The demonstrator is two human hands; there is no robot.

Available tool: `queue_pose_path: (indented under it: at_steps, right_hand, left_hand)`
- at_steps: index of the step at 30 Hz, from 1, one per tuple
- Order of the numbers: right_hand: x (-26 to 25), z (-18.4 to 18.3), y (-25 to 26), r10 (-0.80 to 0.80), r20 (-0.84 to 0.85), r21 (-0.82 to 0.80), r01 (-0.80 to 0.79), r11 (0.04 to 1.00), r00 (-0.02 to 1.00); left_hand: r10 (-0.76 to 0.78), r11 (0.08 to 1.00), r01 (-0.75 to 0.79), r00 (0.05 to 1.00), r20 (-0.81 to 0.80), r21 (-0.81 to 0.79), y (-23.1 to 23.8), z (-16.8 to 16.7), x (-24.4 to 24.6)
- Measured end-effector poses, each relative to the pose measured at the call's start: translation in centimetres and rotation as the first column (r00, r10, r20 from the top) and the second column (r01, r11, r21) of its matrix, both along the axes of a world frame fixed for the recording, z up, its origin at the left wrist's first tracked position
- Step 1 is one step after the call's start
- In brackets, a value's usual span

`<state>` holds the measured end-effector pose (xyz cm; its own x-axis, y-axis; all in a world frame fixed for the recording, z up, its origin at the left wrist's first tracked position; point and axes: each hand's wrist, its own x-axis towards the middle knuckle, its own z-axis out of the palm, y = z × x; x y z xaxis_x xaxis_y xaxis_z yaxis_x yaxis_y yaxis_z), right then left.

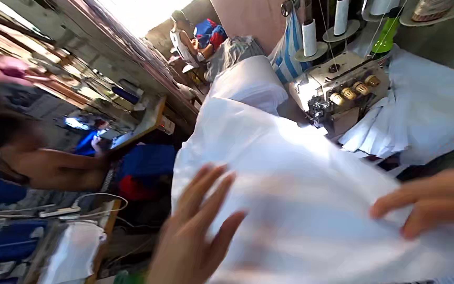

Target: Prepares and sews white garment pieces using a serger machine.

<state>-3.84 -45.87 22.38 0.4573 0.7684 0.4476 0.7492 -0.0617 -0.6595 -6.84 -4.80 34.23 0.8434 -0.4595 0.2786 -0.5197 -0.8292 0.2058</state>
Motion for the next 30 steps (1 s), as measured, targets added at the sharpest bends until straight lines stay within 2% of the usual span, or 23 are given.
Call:
queue_pose_path:
  at_steps: [2, 4, 6, 7, 9, 12, 15, 17, 19, 23, 25, 26, 28, 30]
  right_hand:
    - [-3.9, -6.9, 0.4, 0.104, -0.224, 0.026, -0.101, 0.995, 0.969]
    - [-8.2, -13.9, 0.6, 0.111, -0.441, 0.093, -0.078, 0.993, 0.891]
    - [-12.5, -18.6, 0.6, 0.04, -0.643, 0.157, 0.08, 0.984, 0.765]
    - [-14.0, -19.6, 0.6, -0.013, -0.723, 0.166, 0.192, 0.967, 0.691]
    - [-15.8, -20.4, 0.3, -0.131, -0.806, 0.094, 0.344, 0.934, 0.577]
    - [-14.2, -20.6, 0.0, -0.421, -0.734, -0.166, 0.46, 0.872, 0.534]
    - [-8.4, -21.6, 1.3, -0.635, -0.576, -0.301, 0.589, 0.75, 0.515]
    - [-3.7, -22.3, 3.0, -0.65, -0.57, -0.326, 0.588, 0.741, 0.503]
    - [-0.2, -23.3, 5.4, -0.621, -0.586, -0.309, 0.565, 0.765, 0.521]
    - [2.6, -24.6, 10.6, -0.603, -0.668, -0.273, 0.609, 0.744, 0.436]
    - [2.5, -24.2, 11.7, -0.612, -0.665, -0.208, 0.681, 0.702, 0.428]
    - [2.3, -23.9, 11.6, -0.598, -0.679, -0.186, 0.688, 0.701, 0.426]
    - [1.4, -23.3, 10.6, -0.547, -0.724, -0.151, 0.677, 0.72, 0.421]
    - [0.3, -23.0, 8.9, -0.461, -0.778, -0.112, 0.628, 0.77, 0.426]
  left_hand:
    - [-0.107, 0.994, 0.102, 0.985, -0.132, -0.046, -3.3, -8.0, 8.4]
    - [-0.107, 0.975, 0.043, 0.949, -0.296, -0.217, -5.0, -14.9, 15.2]
    - [-0.008, 0.894, -0.179, 0.909, -0.416, -0.41, -6.5, -20.1, 18.6]
    - [0.022, 0.835, -0.276, 0.881, -0.472, -0.477, -7.1, -21.8, 19.4]
    - [0.007, 0.76, -0.336, 0.86, -0.51, -0.556, -8.7, -24.2, 20.1]
    - [0.059, 0.654, -0.348, 0.909, -0.412, -0.672, -11.1, -25.8, 20.1]
    - [0.112, 0.502, -0.39, 0.914, -0.389, -0.772, -12.2, -25.6, 19.9]
    - [0.046, 0.384, -0.445, 0.884, -0.465, -0.809, -12.5, -24.9, 19.4]
    - [-0.032, 0.325, -0.488, 0.85, -0.526, -0.81, -12.4, -24.4, 18.8]
    - [-0.074, 0.253, -0.405, 0.898, -0.435, -0.879, -13.1, -22.3, 18.2]
    - [-0.154, 0.282, -0.341, 0.906, -0.393, -0.897, -13.5, -21.2, 18.7]
    - [-0.188, 0.355, -0.296, 0.906, -0.378, -0.887, -13.6, -21.1, 19.2]
    - [-0.181, 0.574, -0.166, 0.929, -0.321, -0.802, -13.9, -21.9, 20.3]
    - [-0.059, 0.725, -0.113, 0.973, -0.224, -0.68, -14.8, -22.8, 21.1]
